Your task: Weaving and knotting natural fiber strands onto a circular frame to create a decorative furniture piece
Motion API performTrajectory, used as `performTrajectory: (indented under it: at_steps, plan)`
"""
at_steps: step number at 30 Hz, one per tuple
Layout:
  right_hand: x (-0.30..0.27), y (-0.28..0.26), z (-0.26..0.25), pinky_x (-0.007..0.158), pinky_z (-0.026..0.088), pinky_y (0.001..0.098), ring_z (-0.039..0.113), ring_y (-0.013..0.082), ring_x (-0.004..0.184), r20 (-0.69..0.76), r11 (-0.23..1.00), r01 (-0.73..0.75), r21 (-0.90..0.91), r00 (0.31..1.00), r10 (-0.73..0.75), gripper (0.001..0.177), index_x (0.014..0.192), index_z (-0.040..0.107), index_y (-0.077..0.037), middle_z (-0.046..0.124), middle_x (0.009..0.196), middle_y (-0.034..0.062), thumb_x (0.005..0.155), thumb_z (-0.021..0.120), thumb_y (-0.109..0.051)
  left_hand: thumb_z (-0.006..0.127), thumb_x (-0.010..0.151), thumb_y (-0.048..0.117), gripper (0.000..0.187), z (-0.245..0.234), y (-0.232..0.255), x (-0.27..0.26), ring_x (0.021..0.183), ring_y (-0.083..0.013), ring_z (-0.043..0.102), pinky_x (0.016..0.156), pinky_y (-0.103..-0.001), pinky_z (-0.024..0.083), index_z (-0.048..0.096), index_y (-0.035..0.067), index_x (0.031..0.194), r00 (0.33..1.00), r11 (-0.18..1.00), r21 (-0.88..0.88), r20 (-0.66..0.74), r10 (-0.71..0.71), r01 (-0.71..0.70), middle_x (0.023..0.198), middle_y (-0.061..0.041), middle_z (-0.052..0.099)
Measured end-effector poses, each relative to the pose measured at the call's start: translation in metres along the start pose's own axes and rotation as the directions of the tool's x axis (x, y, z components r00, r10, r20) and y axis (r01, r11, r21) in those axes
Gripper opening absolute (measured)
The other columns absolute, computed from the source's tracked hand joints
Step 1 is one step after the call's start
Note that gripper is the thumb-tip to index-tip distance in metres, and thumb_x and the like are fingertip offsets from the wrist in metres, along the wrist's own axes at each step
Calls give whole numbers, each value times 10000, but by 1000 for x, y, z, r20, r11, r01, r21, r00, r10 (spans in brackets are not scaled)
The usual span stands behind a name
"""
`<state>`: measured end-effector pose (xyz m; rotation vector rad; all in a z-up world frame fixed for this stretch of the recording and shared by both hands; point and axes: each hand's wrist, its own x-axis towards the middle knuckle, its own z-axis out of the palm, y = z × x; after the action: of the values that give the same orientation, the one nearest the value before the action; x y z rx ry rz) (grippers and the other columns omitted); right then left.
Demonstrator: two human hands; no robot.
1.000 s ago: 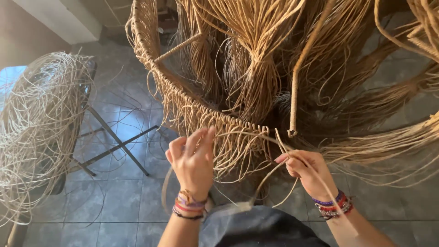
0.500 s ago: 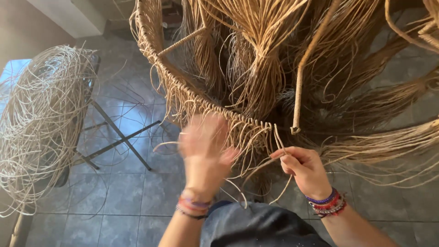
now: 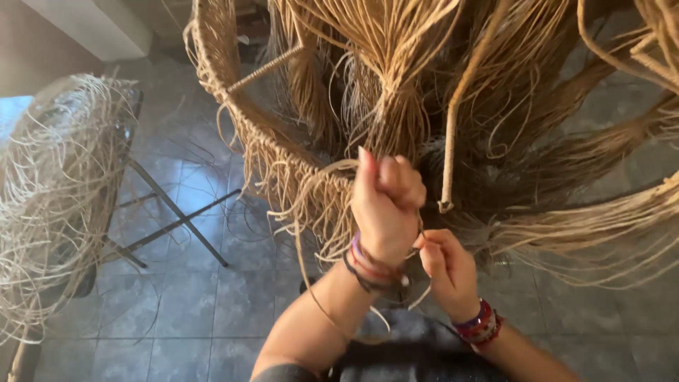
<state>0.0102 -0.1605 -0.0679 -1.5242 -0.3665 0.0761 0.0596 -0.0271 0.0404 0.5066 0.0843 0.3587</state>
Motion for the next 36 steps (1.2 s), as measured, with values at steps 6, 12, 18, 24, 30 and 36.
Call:
performTrajectory:
  at_steps: [6,12,18,24,30,36]
  plan:
    - [-6,18,-7,549,402,251,480,73,535,22,936,83,-341,997,-80,255,944,714,-91,683,802,-9,1034,492,-179,366,1037,484,579,-6,4,36,468,-120,82,453,-326,39,231,198,551,997,975,-210,0,76,-75,531,36,135]
    - [-5,34,-7,532,402,240,482,64,521,-7,923,105,-370,993,-116,251,925,715,-93,667,731,-26,1029,502,-177,378,1032,494,591,-3,1,52,455,-121,76,433,-325,38,217,201,545,990,958,-250,-8,139,-137,530,29,126]
    - [-12,51,-2,514,408,252,468,79,512,-5,934,81,-348,996,-88,220,928,695,-40,752,928,35,1015,507,-114,319,1066,444,604,-11,6,37,450,-120,103,427,-309,74,259,195,520,968,945,-217,0,252,-246,517,32,153]
    - [-12,42,-5,548,345,263,358,93,554,27,980,-72,-186,997,78,270,898,613,-86,378,610,-23,1059,424,-193,107,1127,441,596,-50,22,-50,583,-158,550,979,-452,294,417,165,698,702,534,505,659,270,-679,660,-25,574]
    - [-8,1,-29,730,536,371,606,234,861,650,285,645,-709,755,-91,113,976,561,-110,570,979,63,875,560,-58,222,1113,201,518,-63,2,-82,1159,-321,668,1183,-491,369,440,148,646,853,757,527,517,76,-387,710,-46,631]
    - [58,-82,-36,1206,300,529,518,293,1405,523,126,609,-783,754,-397,416,1384,637,-122,541,1498,112,1025,590,-326,292,1122,240,524,-57,9,-79,630,-167,328,639,-324,286,344,120,614,919,876,435,395,22,-208,651,-28,335]
